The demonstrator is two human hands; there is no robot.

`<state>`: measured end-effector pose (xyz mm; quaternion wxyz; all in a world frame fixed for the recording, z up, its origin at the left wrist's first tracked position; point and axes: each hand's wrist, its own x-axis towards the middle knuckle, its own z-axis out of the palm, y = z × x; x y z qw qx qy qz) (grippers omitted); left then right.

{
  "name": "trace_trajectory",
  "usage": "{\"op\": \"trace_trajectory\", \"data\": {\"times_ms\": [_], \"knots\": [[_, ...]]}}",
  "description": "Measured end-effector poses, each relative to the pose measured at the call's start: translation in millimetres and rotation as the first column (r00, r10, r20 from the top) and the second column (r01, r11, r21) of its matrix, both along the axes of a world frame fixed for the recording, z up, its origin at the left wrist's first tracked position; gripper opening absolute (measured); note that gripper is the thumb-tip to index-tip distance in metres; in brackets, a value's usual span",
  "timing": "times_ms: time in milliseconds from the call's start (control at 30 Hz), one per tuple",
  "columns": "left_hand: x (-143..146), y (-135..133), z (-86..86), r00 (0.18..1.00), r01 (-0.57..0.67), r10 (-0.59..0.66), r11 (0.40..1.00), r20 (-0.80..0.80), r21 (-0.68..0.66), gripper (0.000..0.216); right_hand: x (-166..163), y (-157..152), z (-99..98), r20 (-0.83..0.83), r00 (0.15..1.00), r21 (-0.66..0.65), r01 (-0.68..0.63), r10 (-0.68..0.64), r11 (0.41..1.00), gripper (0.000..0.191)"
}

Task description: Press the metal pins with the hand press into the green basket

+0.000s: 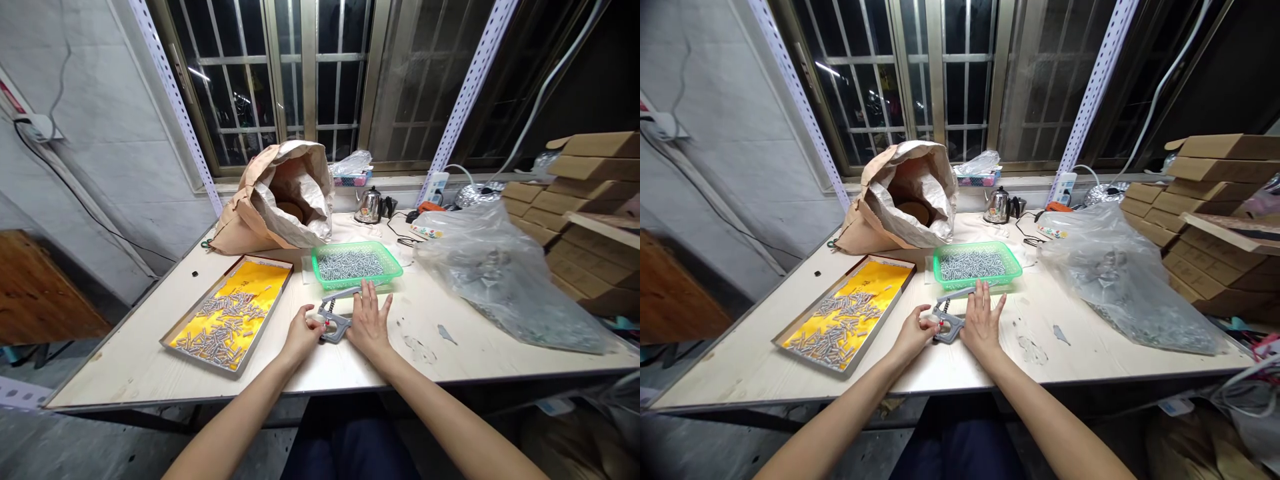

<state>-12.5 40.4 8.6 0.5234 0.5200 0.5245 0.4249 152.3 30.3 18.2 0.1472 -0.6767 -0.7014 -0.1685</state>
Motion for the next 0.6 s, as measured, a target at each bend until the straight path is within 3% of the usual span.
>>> {"op": "trace_trajectory", "data": {"times_ms": [267,500,600], "knots": [[-6,-4,0.6,0.990,0.136,-0.131,0.988,-0.057,0.076,0.062,0,-4,-3.6,-0.016,1.000,0.023,-0.012,0.012,1.000,0.063],[-4,-6,5.6,0.994,0.107,-0.106,0.994,0.028,-0.020,0.071,5,0,-2.4,-0.071,0.992,0.094,-0.098,0.105,0.991,0.034],[-7,-2,8.2,0.993,0.037,-0.033,0.999,0.114,-0.038,0.072,10,4,-1.9,-0.076,0.991,0.020,-0.106,0.107,0.994,0.038]]}}
